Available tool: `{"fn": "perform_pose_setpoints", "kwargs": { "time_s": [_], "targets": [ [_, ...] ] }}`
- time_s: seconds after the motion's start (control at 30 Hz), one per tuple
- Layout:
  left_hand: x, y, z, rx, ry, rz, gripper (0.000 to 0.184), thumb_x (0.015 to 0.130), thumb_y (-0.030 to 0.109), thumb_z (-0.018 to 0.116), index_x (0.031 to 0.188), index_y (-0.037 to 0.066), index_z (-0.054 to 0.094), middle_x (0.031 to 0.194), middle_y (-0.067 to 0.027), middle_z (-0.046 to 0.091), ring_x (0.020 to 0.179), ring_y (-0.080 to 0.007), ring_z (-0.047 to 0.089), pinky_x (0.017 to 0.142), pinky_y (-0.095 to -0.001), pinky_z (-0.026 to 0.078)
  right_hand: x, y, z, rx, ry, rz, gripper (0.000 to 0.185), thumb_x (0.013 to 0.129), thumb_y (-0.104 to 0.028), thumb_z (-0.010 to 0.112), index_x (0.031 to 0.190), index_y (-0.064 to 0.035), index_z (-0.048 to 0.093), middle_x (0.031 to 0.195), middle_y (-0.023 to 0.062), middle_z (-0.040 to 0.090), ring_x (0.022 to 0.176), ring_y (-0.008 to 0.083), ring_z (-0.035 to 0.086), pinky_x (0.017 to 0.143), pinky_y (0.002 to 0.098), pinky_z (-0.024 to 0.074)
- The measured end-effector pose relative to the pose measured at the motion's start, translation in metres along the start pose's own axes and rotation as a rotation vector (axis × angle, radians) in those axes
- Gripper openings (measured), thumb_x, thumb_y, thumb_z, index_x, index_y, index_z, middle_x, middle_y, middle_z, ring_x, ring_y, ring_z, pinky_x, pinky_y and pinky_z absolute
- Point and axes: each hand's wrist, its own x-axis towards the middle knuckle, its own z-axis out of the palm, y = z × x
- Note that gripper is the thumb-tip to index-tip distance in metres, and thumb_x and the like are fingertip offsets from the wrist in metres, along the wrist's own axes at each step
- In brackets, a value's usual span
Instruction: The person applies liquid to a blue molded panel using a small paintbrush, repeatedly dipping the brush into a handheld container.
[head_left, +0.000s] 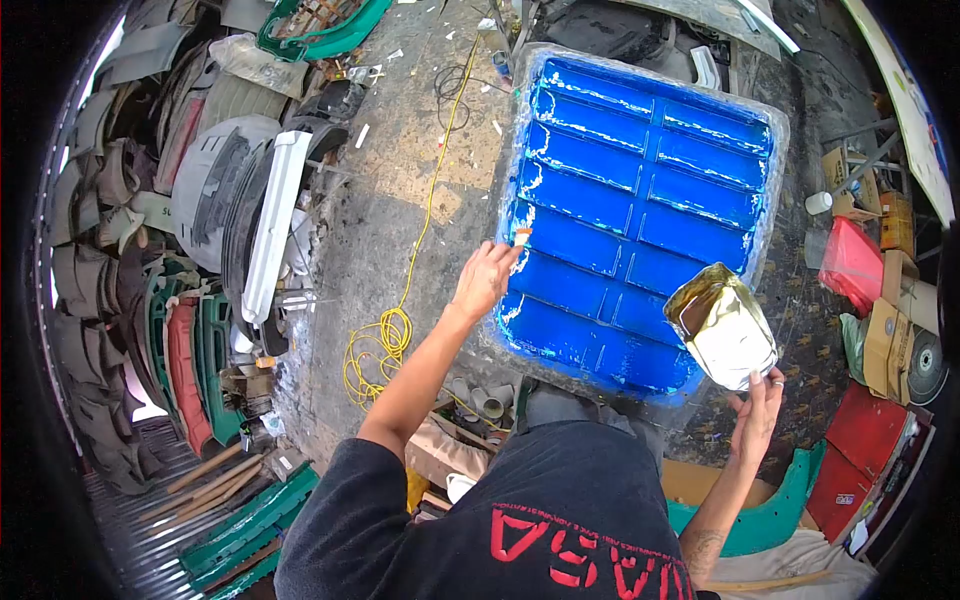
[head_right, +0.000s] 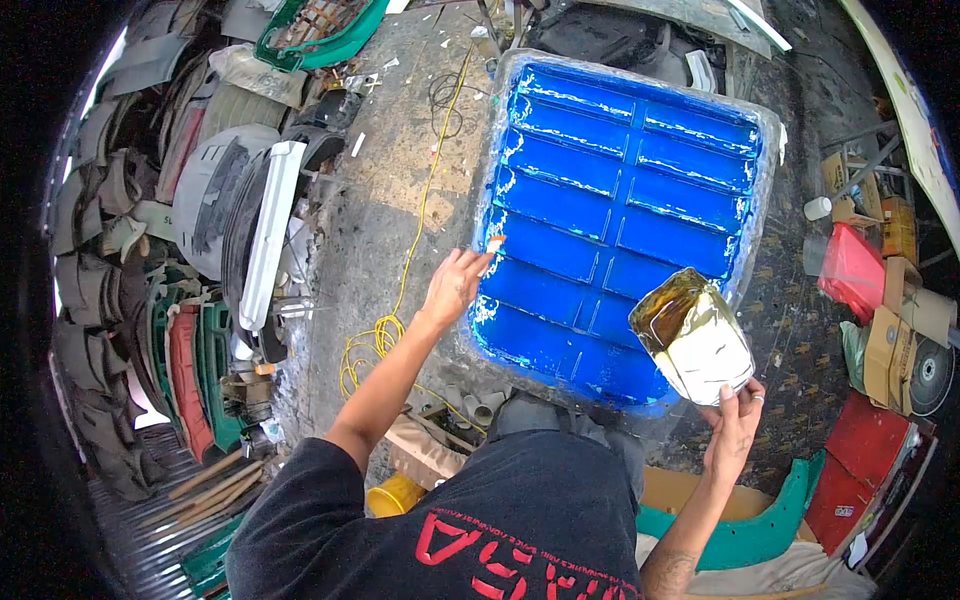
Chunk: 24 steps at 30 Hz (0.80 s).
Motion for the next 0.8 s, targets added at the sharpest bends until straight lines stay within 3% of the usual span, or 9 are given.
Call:
{"fn": "perform_pose_setpoints", "kwargs": {
  "time_s": [0.17,0.27,0.37,0.47,0.57,0.7,0.73,0.77,0.8],
  "targets": [
    [-0.012,-0.003,0.011,-0.018,-0.019,0.029,0.044,0.076,-0.002,0.057,0.119,0.004,0.06,0.096,-0.0107,0.059,0.086,-0.0318,0.053,0.079,-0.0402,0.047,0.0,-0.005,-0.004,-0.032,-0.012,0.001,0.048,0.089,-0.035,0.064,0.124,-0.0112,0.04,0.118,0.0028,0.053,0.105,0.0124,0.052,0.07,0.0325,0.0476],
    [-0.002,0.012,-0.009,-0.187,0.126,0.029,0.036,0.078,-0.003,0.059,0.113,0.002,0.063,0.092,-0.0124,0.059,0.082,-0.0329,0.054,0.074,-0.0409,0.046,-0.001,-0.008,-0.006,-0.006,0.012,0.002,0.055,0.086,-0.033,0.069,0.125,-0.0074,0.039,0.12,0.0075,0.055,0.103,0.0157,0.056,0.069,0.0294,0.0495],
    [0.018,0.001,0.002,-0.113,0.185,-0.076,0.03,0.081,-0.001,0.058,0.111,0.002,0.064,0.091,-0.0135,0.06,0.081,-0.034,0.053,0.072,-0.0421,0.047,0.001,-0.006,-0.009,-0.005,0.002,0.003,0.055,0.086,-0.033,0.068,0.126,-0.0077,0.039,0.12,0.0068,0.055,0.104,0.0151,0.056,0.07,0.0285,0.0493],
    [0.017,0.006,0.028,-0.087,0.143,-0.026,0.031,0.084,0.002,0.057,0.114,0.004,0.063,0.09,-0.0133,0.06,0.081,-0.0343,0.054,0.073,-0.043,0.048,-0.002,-0.01,-0.008,-0.06,-0.004,-0.018,0.051,0.088,-0.037,0.065,0.124,-0.01,0.041,0.12,0.0041,0.053,0.107,0.0139,0.053,0.072,0.0341,0.0497],
    [0.01,0.047,0.036,-0.262,0.091,0.022,0.029,0.087,0.004,0.058,0.115,0.006,0.063,0.091,-0.0144,0.062,0.083,-0.0337,0.058,0.075,-0.0414,0.049,-0.004,-0.011,-0.009,-0.019,0.02,0.002,0.053,0.087,-0.032,0.067,0.126,-0.0091,0.039,0.122,0.0046,0.054,0.107,0.0136,0.053,0.071,0.0289,0.0492],
    [0.026,0.045,0.033,-0.618,0.304,-0.215,0.014,0.09,0.008,0.057,0.095,0.005,0.07,0.09,-0.0137,0.07,0.085,-0.0302,0.065,0.078,-0.0373,0.051,-0.005,-0.008,-0.016,-0.011,0.034,0.012,0.054,0.086,-0.032,0.067,0.127,-0.0093,0.039,0.122,0.0046,0.054,0.107,0.0137,0.053,0.072,0.0301,0.0493],
    [0.029,0.032,0.027,-0.646,0.303,-0.362,0.013,0.09,0.008,0.058,0.09,0.005,0.071,0.088,-0.0146,0.071,0.08,-0.0292,0.067,0.073,-0.0382,0.051,-0.005,-0.008,-0.018,-0.003,0.039,0.015,0.055,0.086,-0.032,0.067,0.127,-0.0094,0.038,0.122,0.0048,0.054,0.107,0.0142,0.053,0.073,0.0308,0.0493],
    [0.031,0.013,0.022,-0.568,0.247,-0.488,0.016,0.092,0.01,0.057,0.09,-0.001,0.069,0.093,-0.0186,0.069,0.085,-0.0314,0.066,0.074,-0.0384,0.051,-0.004,-0.007,-0.02,0.007,0.046,0.018,0.056,0.086,-0.032,0.067,0.128,-0.0095,0.038,0.123,0.005,0.053,0.107,0.0146,0.053,0.073,0.0314,0.0493],
    [0.036,-0.003,0.022,-0.409,0.319,-0.467,0.015,0.09,0.009,0.057,0.089,0.0,0.069,0.093,-0.0186,0.069,0.085,-0.0332,0.065,0.074,-0.04,0.051,-0.005,-0.006,-0.023,0.009,0.048,0.019,0.056,0.086,-0.032,0.067,0.128,-0.0095,0.038,0.123,0.005,0.053,0.107,0.0146,0.053,0.073,0.0314,0.0493]
  ]
}}
